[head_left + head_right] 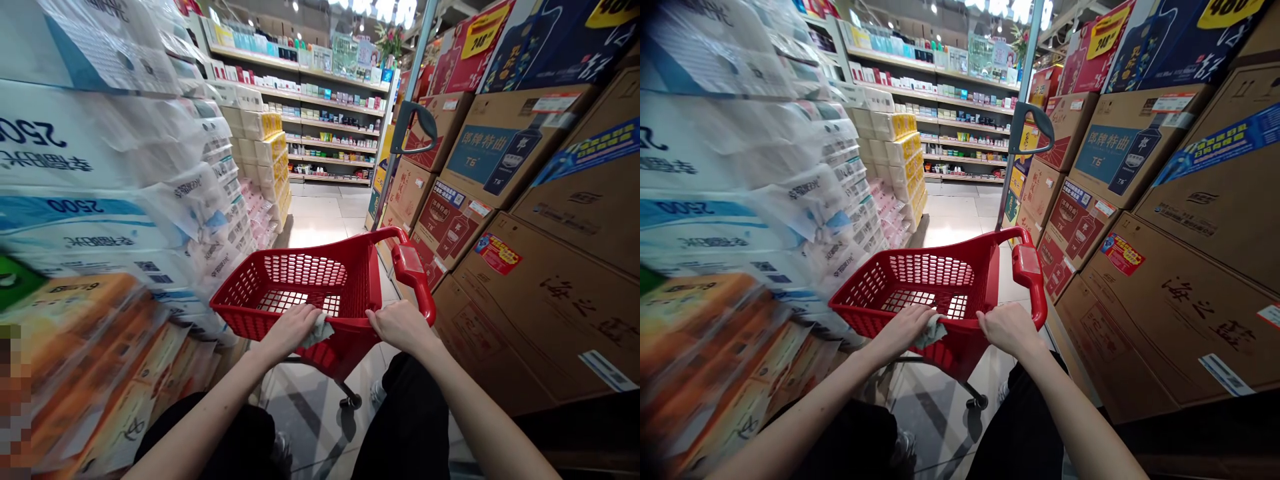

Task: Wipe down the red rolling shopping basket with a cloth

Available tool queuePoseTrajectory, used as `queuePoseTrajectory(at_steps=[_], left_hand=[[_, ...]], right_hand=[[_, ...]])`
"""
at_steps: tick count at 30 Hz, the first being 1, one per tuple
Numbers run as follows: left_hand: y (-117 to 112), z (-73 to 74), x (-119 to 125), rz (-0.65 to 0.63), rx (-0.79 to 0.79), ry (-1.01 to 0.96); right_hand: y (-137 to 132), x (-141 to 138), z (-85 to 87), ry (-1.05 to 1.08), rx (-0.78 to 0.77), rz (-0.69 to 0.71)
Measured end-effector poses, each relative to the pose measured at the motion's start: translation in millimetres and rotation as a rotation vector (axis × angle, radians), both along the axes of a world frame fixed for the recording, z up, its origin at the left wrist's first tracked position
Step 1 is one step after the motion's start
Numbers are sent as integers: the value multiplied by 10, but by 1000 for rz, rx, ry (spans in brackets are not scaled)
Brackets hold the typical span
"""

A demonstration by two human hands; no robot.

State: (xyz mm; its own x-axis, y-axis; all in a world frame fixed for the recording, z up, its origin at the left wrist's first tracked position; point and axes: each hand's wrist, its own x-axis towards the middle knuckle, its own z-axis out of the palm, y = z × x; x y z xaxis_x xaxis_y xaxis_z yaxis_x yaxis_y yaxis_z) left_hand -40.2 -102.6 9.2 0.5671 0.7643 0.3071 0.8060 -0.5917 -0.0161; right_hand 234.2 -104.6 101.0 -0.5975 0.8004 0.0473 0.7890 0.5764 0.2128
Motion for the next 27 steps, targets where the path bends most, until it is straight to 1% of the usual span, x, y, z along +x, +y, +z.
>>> queuePoseTrajectory(at_steps=[3, 5, 7, 10, 14, 17, 20, 23, 25, 27], left_hand=[[-16, 87, 362, -78, 10, -16], [-20, 118, 562, -79, 32, -41], [-18, 118, 695, -70, 53, -73], [-6, 86, 786, -67, 74, -111], [-2, 72, 777, -77, 80, -152], [-15, 81, 682, -70, 52, -150], [-11, 36, 465, -12, 13, -117], [16, -86, 85, 56, 17, -90], [27, -186, -239, 83, 17, -70], [21, -277, -568, 140, 34, -68]], right_hand=[[8, 0, 14, 4, 5, -3], [22, 21, 17, 1, 6, -17], [43, 48, 13, -7, 15, -25], [70, 77, -3, -21, 26, -19], [72, 84, -19, -25, 20, -23], [56, 82, -22, -14, 18, -10], [56, 92, -24, -20, 0, 1], [80, 126, -26, -22, -4, -1], [101, 156, -29, -18, 8, -4], [114, 177, -30, -15, 17, -8]])
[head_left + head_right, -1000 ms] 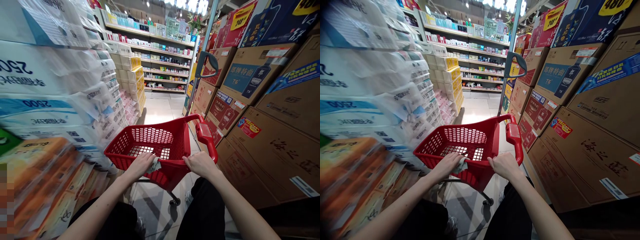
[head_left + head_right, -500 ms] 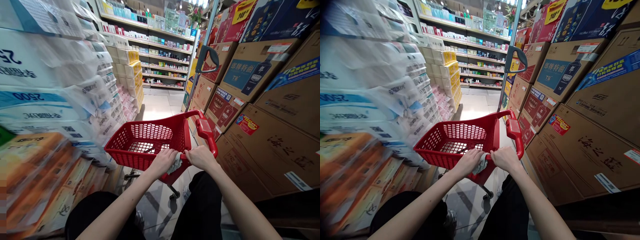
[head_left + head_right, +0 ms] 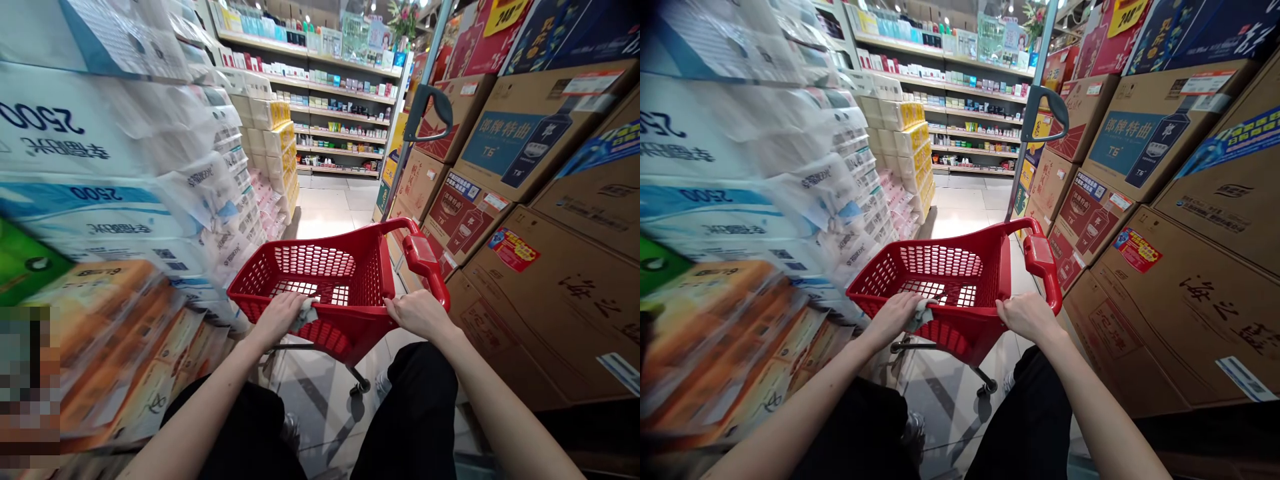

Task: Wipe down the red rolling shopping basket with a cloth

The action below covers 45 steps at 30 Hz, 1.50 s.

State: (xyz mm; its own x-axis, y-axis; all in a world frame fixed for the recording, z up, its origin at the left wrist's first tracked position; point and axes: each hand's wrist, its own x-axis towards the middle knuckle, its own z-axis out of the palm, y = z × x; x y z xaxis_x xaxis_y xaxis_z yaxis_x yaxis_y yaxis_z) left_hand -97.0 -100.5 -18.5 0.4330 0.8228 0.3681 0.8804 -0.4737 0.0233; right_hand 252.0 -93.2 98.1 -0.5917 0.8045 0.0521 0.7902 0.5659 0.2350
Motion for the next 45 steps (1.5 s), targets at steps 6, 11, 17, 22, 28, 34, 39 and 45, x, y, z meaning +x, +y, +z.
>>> queuePoseTrajectory(at_steps=[6, 11, 17, 22, 28, 34, 39, 45], left_hand=[[-76, -57, -342, 102, 35, -12], [-71, 76, 342, -30, 14, 22], [-65, 158, 835, 8, 19, 19], [-69, 167, 881, 42, 19, 9], [-65, 89, 679, 65, 25, 26], [-199, -52, 163, 136, 7, 51], [-318, -100, -169, 153, -9, 42], [-432, -250, -752, 246, -26, 31]], right_hand=[[-3, -19, 7, 3, 9, 7], [18, -20, -39, -3, 15, -15], [-27, -208, -69, 158, 163, -109], [9, -668, -173, 262, 90, -62], [106, -867, -350, 231, -2, -118], [86, -727, -400, 212, 92, -78], [116, -652, -429, 201, 105, -78], [130, -620, -447, 204, 119, -79]])
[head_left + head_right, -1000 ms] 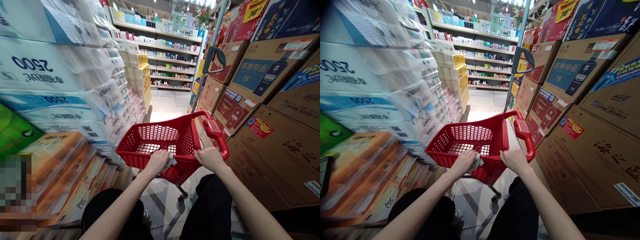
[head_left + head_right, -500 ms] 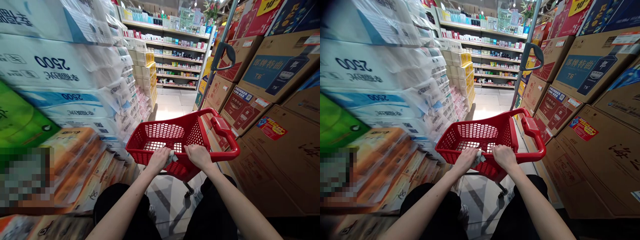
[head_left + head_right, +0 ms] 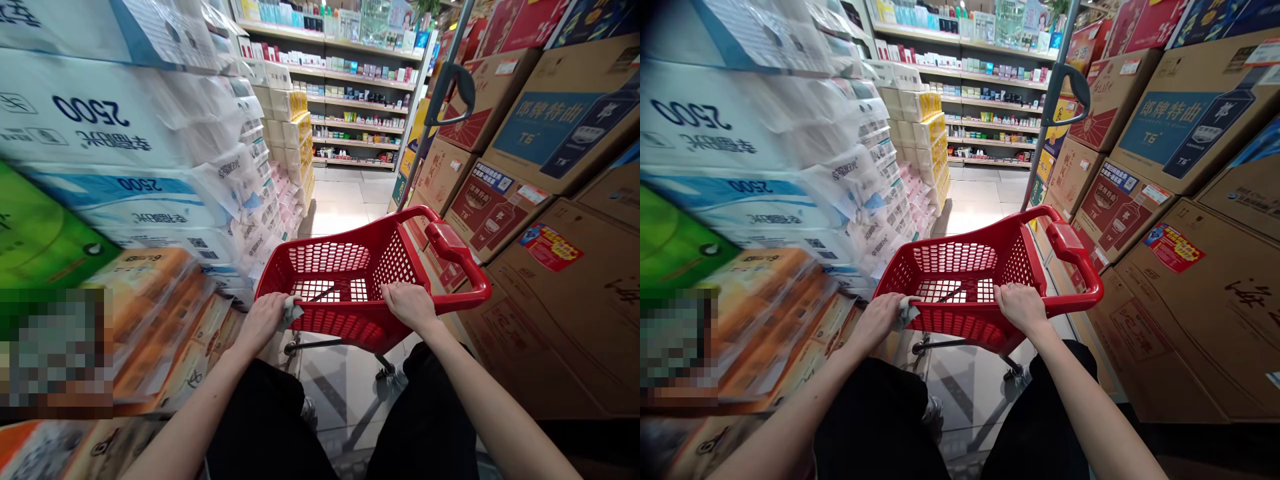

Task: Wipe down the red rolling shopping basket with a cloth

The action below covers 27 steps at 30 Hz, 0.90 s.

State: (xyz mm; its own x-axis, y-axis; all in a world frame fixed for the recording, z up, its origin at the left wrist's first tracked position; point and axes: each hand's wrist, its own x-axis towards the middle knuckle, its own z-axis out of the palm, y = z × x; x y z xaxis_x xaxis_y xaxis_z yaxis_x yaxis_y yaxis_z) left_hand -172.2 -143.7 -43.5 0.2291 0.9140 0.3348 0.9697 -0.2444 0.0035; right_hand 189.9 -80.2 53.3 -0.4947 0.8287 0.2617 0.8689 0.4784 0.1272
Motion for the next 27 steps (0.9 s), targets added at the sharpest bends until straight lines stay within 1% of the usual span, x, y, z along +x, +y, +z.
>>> queuePoseTrajectory(at_steps=[2, 3, 4, 6, 8, 10, 12, 13, 15, 17, 20, 24, 27], left_hand=[[-21, -23, -70, 23, 5, 12], [-23, -15, -39, 21, 7, 19], [-16, 5, 41, 8, 5, 24], [23, 75, 334, -47, -9, 32], [84, 163, 730, -125, -39, 40], [142, 240, 1095, -171, -34, 41], [174, 287, 1307, -178, -17, 40], [175, 297, 1338, -186, -15, 36], [149, 297, 1263, -189, -18, 30], [94, 274, 1061, -169, -26, 23], [-8, 205, 657, -115, -38, 5], [-141, 62, 89, -35, -46, -23], [-223, -44, -254, -28, -49, -50]], right_hand=[[-1, 1, -11, -8, 9, -7], [-2, -1, -15, -11, 13, -13], [-4, -3, -17, -14, 14, -20], [-10, -10, -14, -15, 14, -26], [-18, -13, -4, -12, 14, -18], [-21, -6, 3, -7, 19, -7], [-18, 12, -1, 1, 27, 4], [-14, 23, -8, 4, 32, 12], [-5, 42, -29, 12, 44, 30], [5, 51, -53, 18, 55, 48], [25, 52, -81, 20, 71, 55], [85, 57, -94, 14, 78, 53], [157, 67, -88, 14, 68, 53]])
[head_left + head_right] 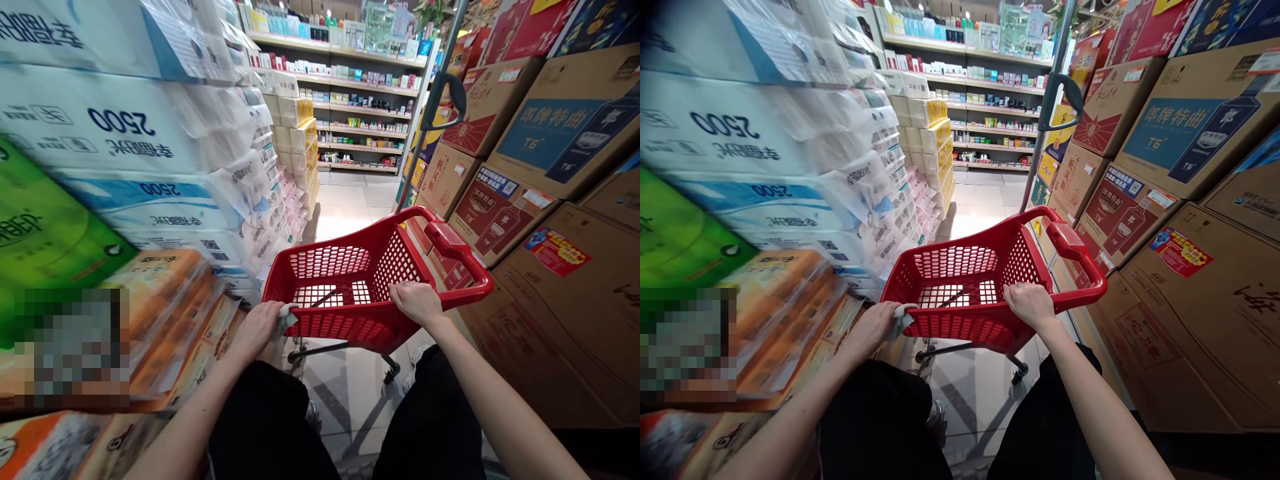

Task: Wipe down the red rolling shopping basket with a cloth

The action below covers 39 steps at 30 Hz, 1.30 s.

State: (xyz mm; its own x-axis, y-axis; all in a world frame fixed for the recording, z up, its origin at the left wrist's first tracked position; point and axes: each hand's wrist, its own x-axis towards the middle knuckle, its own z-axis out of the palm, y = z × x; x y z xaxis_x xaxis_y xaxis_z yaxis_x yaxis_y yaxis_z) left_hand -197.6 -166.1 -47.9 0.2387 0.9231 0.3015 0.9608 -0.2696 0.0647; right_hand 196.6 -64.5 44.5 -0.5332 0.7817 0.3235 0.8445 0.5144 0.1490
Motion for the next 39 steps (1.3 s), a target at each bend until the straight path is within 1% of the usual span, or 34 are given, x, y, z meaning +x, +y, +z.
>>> queuePoseTrajectory(at_steps=[2, 3, 5, 6, 8, 11, 13, 15, 16, 18, 20, 23, 27, 29, 30, 32, 34, 36, 39], left_hand=[[-30, -42, -118, 7, 8, -1], [-33, -49, -133, 13, 12, 6], [-14, -30, -63, 18, 8, 32], [9, -4, 21, 11, 2, 48], [78, 68, 272, -22, -19, 83], [215, 182, 761, -89, -12, 127], [301, 232, 1058, -136, 6, 142], [358, 253, 1259, -130, 25, 141], [370, 256, 1312, -128, 30, 134], [358, 256, 1322, -130, 26, 115], [297, 249, 1215, -124, 14, 96], [134, 215, 894, -84, -11, 73], [-107, 114, 404, 8, -36, 61], [-173, 68, 260, 44, -40, 82], [-183, 55, 233, 56, -41, 94], [-156, 54, 281, 57, -42, 109], [-72, 85, 464, 21, -33, 100], [57, 137, 753, -37, -18, 81], [277, 206, 1259, -105, 13, 100]], right_hand=[[50, -1, 6, -5, -7, -7], [74, -7, 7, -8, -9, -11], [114, -33, 5, -14, -13, -15], [131, -53, 1, -21, -16, -11], [157, -104, -14, -43, -28, 6], [185, -179, -42, -71, -58, 30], [200, -204, -50, -75, -71, 26], [213, -203, -43, -77, -82, 13], [220, -194, -34, -78, -90, 6], [233, -169, -10, -76, -106, -6], [244, -142, 12, -68, -114, -18], [254, -118, 21, -54, -116, -38], [254, -122, -9, -57, -100, -49], [252, -128, -22, -68, -89, -21], [251, -130, -24, -75, -88, -5], [250, -128, -19, -90, -89, 11], [250, -120, -8, -100, -90, 10], [253, -107, 2, -104, -89, 17], [259, -89, 5, -100, -91, 15]])
